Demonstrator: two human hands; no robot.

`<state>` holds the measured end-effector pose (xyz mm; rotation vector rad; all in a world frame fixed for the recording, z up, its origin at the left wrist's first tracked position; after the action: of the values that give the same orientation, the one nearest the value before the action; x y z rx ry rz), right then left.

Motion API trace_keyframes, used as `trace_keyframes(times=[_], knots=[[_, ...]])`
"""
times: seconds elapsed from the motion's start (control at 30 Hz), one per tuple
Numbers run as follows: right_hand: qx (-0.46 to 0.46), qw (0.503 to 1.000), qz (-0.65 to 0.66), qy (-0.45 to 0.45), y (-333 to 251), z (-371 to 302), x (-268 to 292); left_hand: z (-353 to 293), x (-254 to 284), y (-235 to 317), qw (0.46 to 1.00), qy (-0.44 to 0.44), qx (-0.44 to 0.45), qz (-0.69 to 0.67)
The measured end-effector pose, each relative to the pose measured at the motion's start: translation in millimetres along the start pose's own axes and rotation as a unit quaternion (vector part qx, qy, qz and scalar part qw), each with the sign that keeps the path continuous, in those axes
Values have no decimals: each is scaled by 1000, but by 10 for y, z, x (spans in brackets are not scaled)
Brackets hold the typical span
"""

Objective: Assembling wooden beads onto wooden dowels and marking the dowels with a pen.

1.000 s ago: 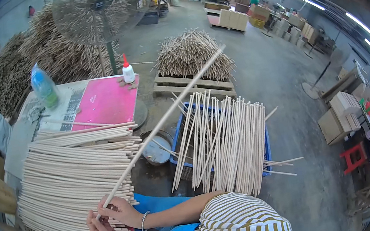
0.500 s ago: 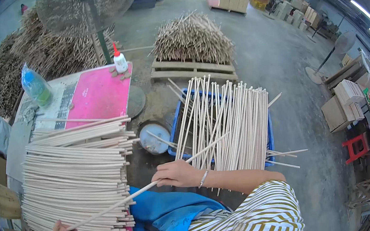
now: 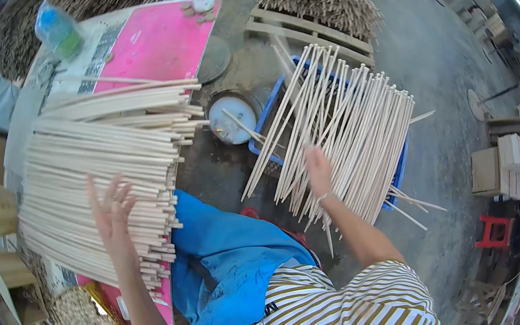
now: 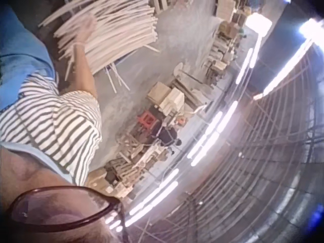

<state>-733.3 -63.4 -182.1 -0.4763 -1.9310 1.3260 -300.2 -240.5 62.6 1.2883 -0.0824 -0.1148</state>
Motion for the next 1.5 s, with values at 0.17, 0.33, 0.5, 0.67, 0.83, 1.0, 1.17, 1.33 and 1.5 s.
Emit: trace_keyframes(times=[0.17,0.33,0.5,0.67,0.83,1.0,1.17,1.33,1.5], knots=[[-69,945,-272,166,971,1786,700,-684,301,-194,990,-35,134,-37],[192,886,-404,120,-551,1476,-152,-1378,853,-50,988,107,114,-17],[374,891,-96,-238,-2492,-388,-1926,-1846,1083,40,972,201,118,2],[524,758,-263,-286,-3022,-1559,-3131,-2155,1452,130,955,275,103,47],[577,690,-372,-228,-2841,-1435,-3599,-2555,2014,360,913,391,86,85],[534,763,-222,-289,-3066,-1404,-3531,-2653,2695,456,874,415,47,251],[167,788,48,-591,-3279,-2082,-3421,-2264,2994,146,824,196,106,521],[306,665,-78,-677,-3369,-3156,-3430,-2170,3038,1,753,116,166,627],[348,601,-73,-716,-3250,-3841,-3555,-2236,2921,156,746,143,66,647]])
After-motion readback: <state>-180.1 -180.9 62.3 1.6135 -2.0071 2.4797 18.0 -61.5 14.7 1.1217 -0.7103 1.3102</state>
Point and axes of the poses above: each hand's wrist, its own z-axis towards the middle knuckle, its own x-axis out of the back of the hand, y = z × x, the point moved 4 cm from there along z, towards the middle knuckle, and after that the axes turned 11 degrees about -x, right-handed, at the moved point
